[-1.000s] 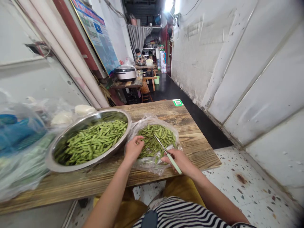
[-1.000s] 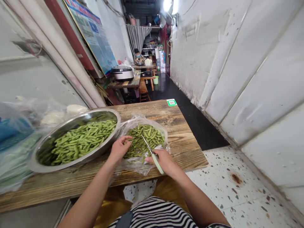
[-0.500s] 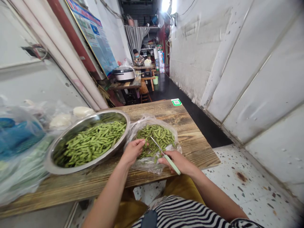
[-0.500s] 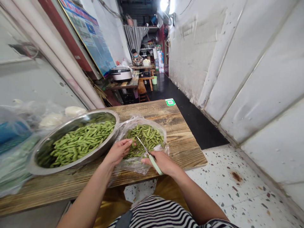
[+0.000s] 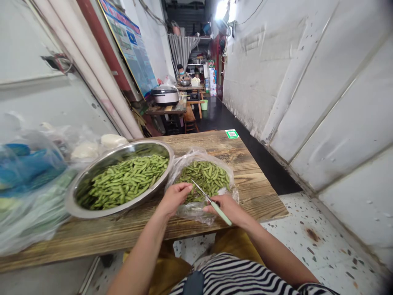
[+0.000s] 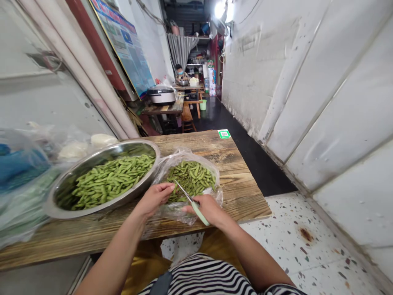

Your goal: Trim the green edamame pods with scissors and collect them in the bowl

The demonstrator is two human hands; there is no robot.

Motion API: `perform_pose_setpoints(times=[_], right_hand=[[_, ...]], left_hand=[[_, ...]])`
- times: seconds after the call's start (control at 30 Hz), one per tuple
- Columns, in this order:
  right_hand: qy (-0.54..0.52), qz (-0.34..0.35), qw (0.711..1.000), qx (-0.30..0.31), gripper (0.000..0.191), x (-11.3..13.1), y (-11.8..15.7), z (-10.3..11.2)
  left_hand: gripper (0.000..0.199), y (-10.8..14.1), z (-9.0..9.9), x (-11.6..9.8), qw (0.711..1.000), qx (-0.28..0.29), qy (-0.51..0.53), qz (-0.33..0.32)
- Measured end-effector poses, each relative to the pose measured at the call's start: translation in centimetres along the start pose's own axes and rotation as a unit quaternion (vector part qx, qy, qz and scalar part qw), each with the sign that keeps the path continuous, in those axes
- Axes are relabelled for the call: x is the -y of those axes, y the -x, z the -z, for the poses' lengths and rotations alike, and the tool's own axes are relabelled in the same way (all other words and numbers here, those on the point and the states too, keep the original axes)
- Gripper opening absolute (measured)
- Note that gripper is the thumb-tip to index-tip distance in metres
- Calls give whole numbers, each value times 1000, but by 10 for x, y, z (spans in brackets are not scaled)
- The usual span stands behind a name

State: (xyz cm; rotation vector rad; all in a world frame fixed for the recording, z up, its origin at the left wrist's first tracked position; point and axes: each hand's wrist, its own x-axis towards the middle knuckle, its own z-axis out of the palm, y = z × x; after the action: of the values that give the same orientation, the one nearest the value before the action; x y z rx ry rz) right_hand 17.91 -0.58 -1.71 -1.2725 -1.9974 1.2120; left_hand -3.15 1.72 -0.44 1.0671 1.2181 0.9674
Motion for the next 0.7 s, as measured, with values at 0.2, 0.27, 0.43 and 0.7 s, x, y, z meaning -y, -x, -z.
perform_pose_setpoints(times=[0.2,0.27,0.43,0.7], right_hand=[[-225,-112,965,75,42,0,3,-7],[-262,-109,954,92,42,2,4,-7],[-270,-85,954,99,42,3,6,-6],[-275,-93,953,90,38,7,7,-6]], left_hand=[[44,2,0,-3,990,-20,140,18],[43,3,-3,-5,987,-31,156,20],[41,9,-11,-8,985,-44,166,14],[38,12,-15,-9,985,-62,158,3]])
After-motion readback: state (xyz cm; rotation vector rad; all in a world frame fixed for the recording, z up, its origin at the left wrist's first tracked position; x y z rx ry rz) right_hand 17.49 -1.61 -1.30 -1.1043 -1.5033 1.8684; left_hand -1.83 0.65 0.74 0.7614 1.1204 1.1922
